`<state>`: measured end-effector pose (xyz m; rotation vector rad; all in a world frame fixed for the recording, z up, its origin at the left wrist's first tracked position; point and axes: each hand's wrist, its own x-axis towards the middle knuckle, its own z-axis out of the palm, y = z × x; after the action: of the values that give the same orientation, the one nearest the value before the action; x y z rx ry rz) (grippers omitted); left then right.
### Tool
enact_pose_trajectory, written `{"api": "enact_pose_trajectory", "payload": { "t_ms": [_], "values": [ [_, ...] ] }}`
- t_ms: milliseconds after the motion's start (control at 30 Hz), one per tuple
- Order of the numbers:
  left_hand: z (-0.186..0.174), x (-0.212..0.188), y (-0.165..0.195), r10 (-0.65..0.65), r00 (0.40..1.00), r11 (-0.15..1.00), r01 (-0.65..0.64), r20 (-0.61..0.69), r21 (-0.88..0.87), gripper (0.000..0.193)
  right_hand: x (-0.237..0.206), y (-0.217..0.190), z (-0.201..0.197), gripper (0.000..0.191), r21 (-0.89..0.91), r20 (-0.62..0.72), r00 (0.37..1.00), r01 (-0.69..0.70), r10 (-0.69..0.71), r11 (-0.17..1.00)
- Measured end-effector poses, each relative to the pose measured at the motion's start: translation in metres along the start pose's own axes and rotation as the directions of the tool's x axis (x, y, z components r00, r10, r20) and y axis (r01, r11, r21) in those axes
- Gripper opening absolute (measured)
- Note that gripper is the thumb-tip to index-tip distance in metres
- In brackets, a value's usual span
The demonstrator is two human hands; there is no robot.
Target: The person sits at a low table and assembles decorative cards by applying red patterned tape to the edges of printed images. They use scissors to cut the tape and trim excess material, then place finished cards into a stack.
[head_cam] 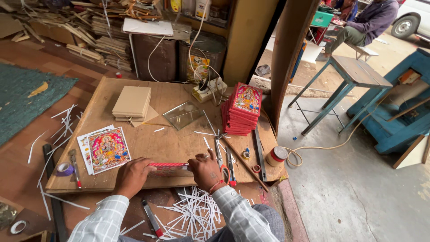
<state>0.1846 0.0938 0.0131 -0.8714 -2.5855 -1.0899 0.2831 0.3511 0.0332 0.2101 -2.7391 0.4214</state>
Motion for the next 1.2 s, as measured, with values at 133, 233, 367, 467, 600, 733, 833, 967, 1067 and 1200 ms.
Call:
{"api": "enact_pose_trajectory", "payload": {
  "t_ms": [133,233,367,467,600,733,833,967,1067,1200],
  "values": [
    [0.005,-0.001,0.001,0.025,0.986,0.999,-0.03,-0.163,-0.03,0.031,-0.001,-0.001,0.009,0.008,-0.015,0.082,0.997,-0.015,0.017,1.0],
    [0.023,-0.025,-0.006,-0.062,0.897,0.994,0.017,-0.438,-0.107,0.053,-0.022,0.007,0.037,0.018,0.157,-0.012,0.967,-0.25,0.255,0.955],
    [0.072,-0.082,0.002,-0.53,0.78,0.741,0.234,-0.334,-0.63,0.039,-0.064,0.009,0.093,0.023,0.804,0.41,0.658,-0.588,0.632,0.091],
    [0.09,-0.111,0.01,-0.683,0.678,0.252,0.568,0.272,-0.783,0.031,-0.083,0.001,0.13,0.026,0.824,0.532,0.518,-0.497,0.67,-0.27],
    [0.094,-0.113,0.018,-0.644,0.567,0.007,0.675,0.513,-0.738,0.023,-0.085,-0.001,0.146,0.021,0.772,0.63,0.535,-0.512,0.562,-0.377],
    [0.096,-0.102,0.011,-0.586,0.661,0.036,0.599,0.469,-0.8,0.018,-0.085,0.005,0.147,0.018,0.744,0.669,0.601,-0.536,0.438,-0.399],
    [0.099,-0.094,0.007,-0.596,0.657,0.049,0.605,0.463,-0.795,0.017,-0.076,0.009,0.143,0.019,0.72,0.694,0.594,-0.555,0.407,-0.417],
    [0.107,-0.093,0.012,-0.732,0.643,0.346,0.637,0.227,-0.689,0.023,-0.074,0.019,0.144,0.019,0.763,0.646,0.656,-0.528,0.391,-0.373],
    [0.122,-0.104,0.03,-0.555,0.771,0.831,0.531,-0.313,-0.167,0.028,-0.078,0.029,0.152,0.018,0.747,0.665,0.611,-0.531,0.429,-0.4],
    [0.15,-0.135,0.068,-0.219,0.967,0.956,0.186,-0.13,-0.226,0.013,-0.083,0.04,0.159,0.014,0.76,0.646,0.657,-0.501,0.389,-0.414]
  ]
}}
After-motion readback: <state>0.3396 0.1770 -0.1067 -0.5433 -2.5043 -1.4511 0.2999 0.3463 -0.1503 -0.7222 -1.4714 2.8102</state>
